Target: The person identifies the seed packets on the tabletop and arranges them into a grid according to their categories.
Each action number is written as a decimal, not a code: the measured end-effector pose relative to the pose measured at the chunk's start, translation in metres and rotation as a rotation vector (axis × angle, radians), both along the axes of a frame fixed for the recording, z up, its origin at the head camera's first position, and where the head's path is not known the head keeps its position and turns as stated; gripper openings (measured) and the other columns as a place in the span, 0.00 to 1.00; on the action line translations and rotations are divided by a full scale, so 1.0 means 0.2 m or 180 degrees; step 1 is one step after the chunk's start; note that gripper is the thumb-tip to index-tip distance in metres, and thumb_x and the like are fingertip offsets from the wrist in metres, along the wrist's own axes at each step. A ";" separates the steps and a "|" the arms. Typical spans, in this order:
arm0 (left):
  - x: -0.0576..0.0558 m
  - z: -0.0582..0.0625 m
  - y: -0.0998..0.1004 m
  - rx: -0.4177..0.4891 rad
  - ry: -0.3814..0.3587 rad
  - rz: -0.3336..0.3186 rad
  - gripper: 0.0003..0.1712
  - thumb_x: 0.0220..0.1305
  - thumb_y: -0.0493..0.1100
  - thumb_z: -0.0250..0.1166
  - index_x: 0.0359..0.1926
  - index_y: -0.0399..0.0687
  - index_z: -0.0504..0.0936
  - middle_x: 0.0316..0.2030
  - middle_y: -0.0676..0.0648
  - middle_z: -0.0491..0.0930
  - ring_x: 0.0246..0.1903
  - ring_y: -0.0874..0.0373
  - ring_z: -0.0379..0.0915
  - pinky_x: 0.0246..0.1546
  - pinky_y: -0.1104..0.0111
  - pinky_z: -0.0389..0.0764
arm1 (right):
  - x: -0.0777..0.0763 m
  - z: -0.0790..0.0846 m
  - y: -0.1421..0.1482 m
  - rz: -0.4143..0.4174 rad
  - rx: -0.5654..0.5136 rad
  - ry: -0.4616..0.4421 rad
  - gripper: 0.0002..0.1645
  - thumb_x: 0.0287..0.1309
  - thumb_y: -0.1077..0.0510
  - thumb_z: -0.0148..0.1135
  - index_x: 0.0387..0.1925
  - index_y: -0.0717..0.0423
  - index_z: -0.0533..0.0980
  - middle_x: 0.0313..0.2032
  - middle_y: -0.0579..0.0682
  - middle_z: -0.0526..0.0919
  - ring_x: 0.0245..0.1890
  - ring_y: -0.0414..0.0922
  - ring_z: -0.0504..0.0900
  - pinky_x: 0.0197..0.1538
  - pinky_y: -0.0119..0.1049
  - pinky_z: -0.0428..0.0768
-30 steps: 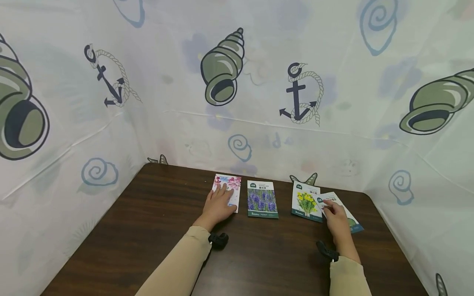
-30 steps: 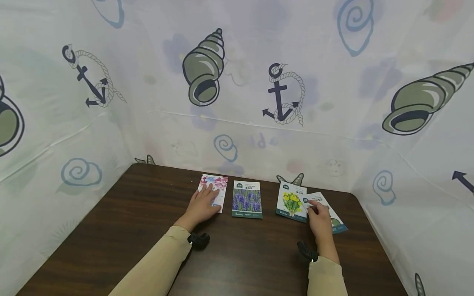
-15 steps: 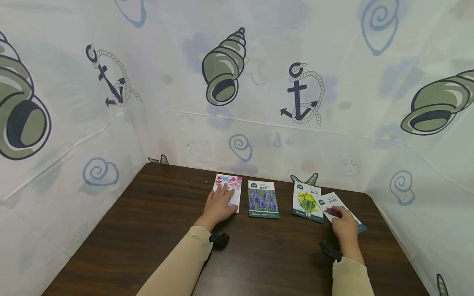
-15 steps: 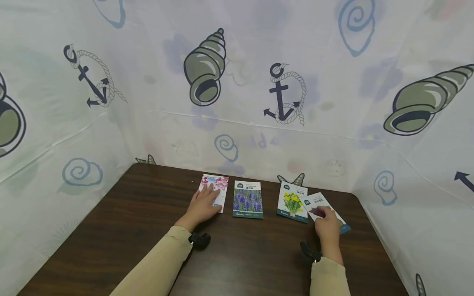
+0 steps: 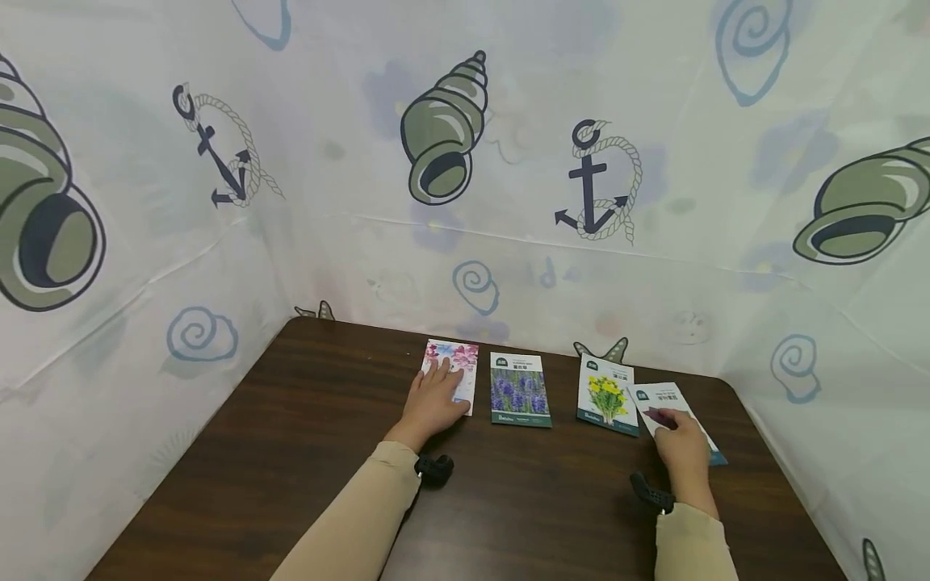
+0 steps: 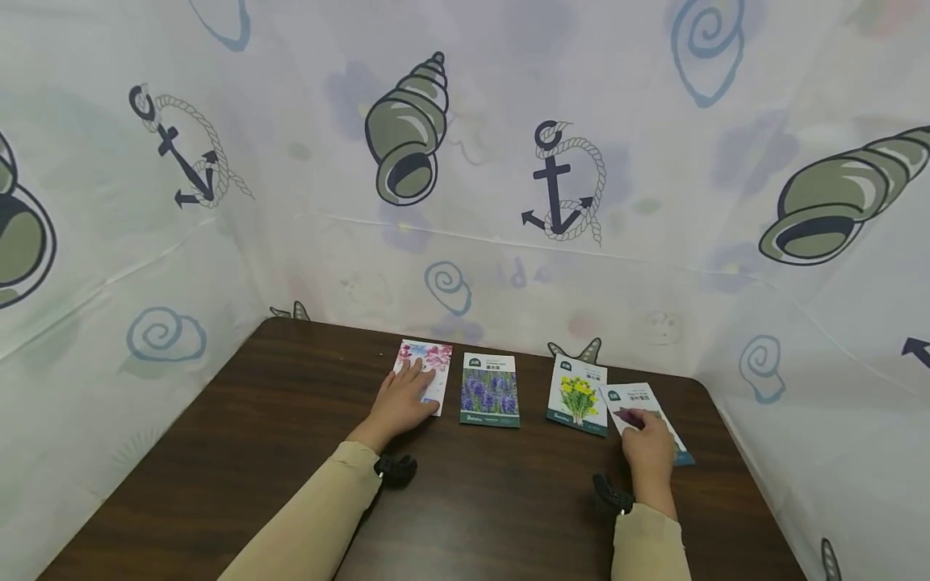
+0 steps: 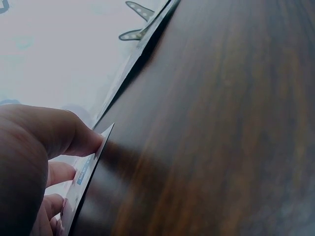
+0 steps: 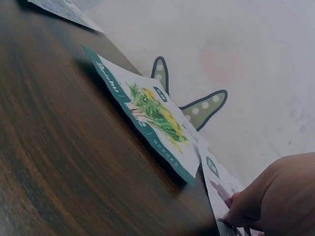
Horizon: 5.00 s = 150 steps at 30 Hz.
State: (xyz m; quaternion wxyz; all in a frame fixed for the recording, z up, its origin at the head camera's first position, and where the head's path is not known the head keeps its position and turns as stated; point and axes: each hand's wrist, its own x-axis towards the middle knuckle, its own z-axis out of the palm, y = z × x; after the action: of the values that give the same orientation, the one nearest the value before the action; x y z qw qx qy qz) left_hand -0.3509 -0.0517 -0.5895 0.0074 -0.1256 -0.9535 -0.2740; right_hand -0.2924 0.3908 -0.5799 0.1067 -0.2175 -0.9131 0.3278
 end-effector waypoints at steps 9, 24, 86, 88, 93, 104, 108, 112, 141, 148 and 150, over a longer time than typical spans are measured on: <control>-0.01 -0.02 0.00 0.0083 0.0023 -0.0010 0.43 0.72 0.54 0.63 0.83 0.48 0.68 0.87 0.37 0.52 0.88 0.36 0.40 0.87 0.38 0.39 | 0.04 0.02 0.02 0.0145 0.0075 -0.0220 0.33 0.67 0.63 0.51 0.72 0.68 0.74 0.73 0.75 0.72 0.74 0.74 0.69 0.76 0.72 0.67; -0.01 0.00 0.00 0.0023 -0.0027 -0.0006 0.42 0.73 0.56 0.64 0.83 0.49 0.68 0.87 0.38 0.53 0.88 0.37 0.40 0.87 0.38 0.40 | 0.15 0.00 0.06 0.0333 0.0368 -0.0321 0.33 0.69 0.64 0.48 0.72 0.63 0.76 0.75 0.73 0.71 0.72 0.77 0.68 0.62 0.75 0.68; -0.01 -0.01 0.01 -0.0066 0.0011 0.0002 0.41 0.74 0.56 0.64 0.83 0.51 0.69 0.87 0.38 0.53 0.88 0.38 0.41 0.87 0.39 0.42 | 0.52 0.02 -0.32 0.1148 0.0582 -0.0177 0.25 0.63 0.61 0.78 0.61 0.54 0.88 0.59 0.65 0.76 0.58 0.62 0.73 0.55 0.54 0.71; 0.00 -0.01 0.01 -0.0075 0.0019 0.0004 0.41 0.74 0.56 0.65 0.83 0.51 0.69 0.87 0.38 0.54 0.88 0.38 0.42 0.87 0.38 0.43 | 0.52 0.01 -0.34 0.1200 0.0569 -0.0140 0.25 0.62 0.61 0.79 0.61 0.53 0.88 0.59 0.64 0.76 0.58 0.61 0.73 0.55 0.53 0.71; 0.02 0.00 0.01 -0.0041 0.0011 0.0011 0.41 0.74 0.56 0.64 0.83 0.51 0.69 0.87 0.38 0.54 0.88 0.38 0.42 0.87 0.39 0.43 | 0.52 0.00 -0.41 0.1302 0.0544 -0.0045 0.25 0.61 0.62 0.80 0.60 0.51 0.89 0.59 0.61 0.77 0.59 0.61 0.73 0.57 0.53 0.71; -0.02 -0.05 0.00 0.0163 0.0006 -0.0020 0.43 0.71 0.56 0.62 0.83 0.49 0.68 0.88 0.38 0.51 0.89 0.37 0.38 0.87 0.38 0.37 | 0.52 0.00 -0.53 0.1561 0.0555 0.0197 0.24 0.59 0.60 0.81 0.58 0.46 0.90 0.55 0.55 0.79 0.55 0.55 0.75 0.55 0.49 0.73; -0.04 -0.09 -0.01 0.0168 0.0032 -0.0033 0.44 0.70 0.57 0.63 0.83 0.49 0.69 0.88 0.39 0.51 0.89 0.38 0.38 0.87 0.38 0.37 | 0.53 -0.01 -0.57 0.1633 0.0518 0.0152 0.25 0.60 0.58 0.82 0.59 0.42 0.90 0.55 0.53 0.80 0.56 0.53 0.75 0.57 0.49 0.75; -0.06 -0.10 -0.01 0.0149 0.0050 -0.0036 0.44 0.69 0.58 0.63 0.83 0.50 0.69 0.88 0.40 0.51 0.89 0.40 0.37 0.87 0.38 0.36 | 0.53 -0.02 -0.62 0.1710 0.0480 0.0137 0.26 0.60 0.56 0.82 0.60 0.39 0.89 0.56 0.51 0.80 0.57 0.51 0.75 0.59 0.50 0.76; -0.04 -0.07 0.00 0.0055 0.0081 -0.0030 0.43 0.71 0.58 0.62 0.83 0.50 0.69 0.87 0.39 0.52 0.89 0.38 0.39 0.87 0.38 0.39 | 0.37 0.00 -0.90 0.2542 0.0612 0.0257 0.22 0.62 0.52 0.81 0.58 0.40 0.90 0.37 0.41 0.69 0.41 0.42 0.64 0.42 0.33 0.63; 0.00 0.00 0.01 -0.0136 0.0082 0.0003 0.41 0.74 0.57 0.64 0.83 0.51 0.70 0.87 0.38 0.55 0.88 0.37 0.43 0.86 0.38 0.44 | 0.34 -0.01 -0.95 0.2775 0.0697 0.0481 0.22 0.62 0.53 0.81 0.58 0.40 0.89 0.37 0.40 0.72 0.40 0.40 0.64 0.42 0.32 0.64; 0.00 0.01 0.01 -0.0116 0.0090 -0.0005 0.41 0.74 0.56 0.64 0.83 0.50 0.70 0.86 0.38 0.55 0.88 0.37 0.43 0.86 0.38 0.44 | 0.34 0.00 -0.98 0.2870 0.0767 0.0492 0.22 0.63 0.53 0.80 0.58 0.40 0.89 0.38 0.40 0.72 0.39 0.39 0.64 0.42 0.32 0.65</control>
State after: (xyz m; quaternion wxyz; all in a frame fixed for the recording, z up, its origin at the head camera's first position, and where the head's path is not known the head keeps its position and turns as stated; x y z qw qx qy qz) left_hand -0.3509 -0.0488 -0.5884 0.0184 -0.1304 -0.9580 -0.2548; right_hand -0.2243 0.1951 -0.5805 0.0459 0.2396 -0.9375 0.2483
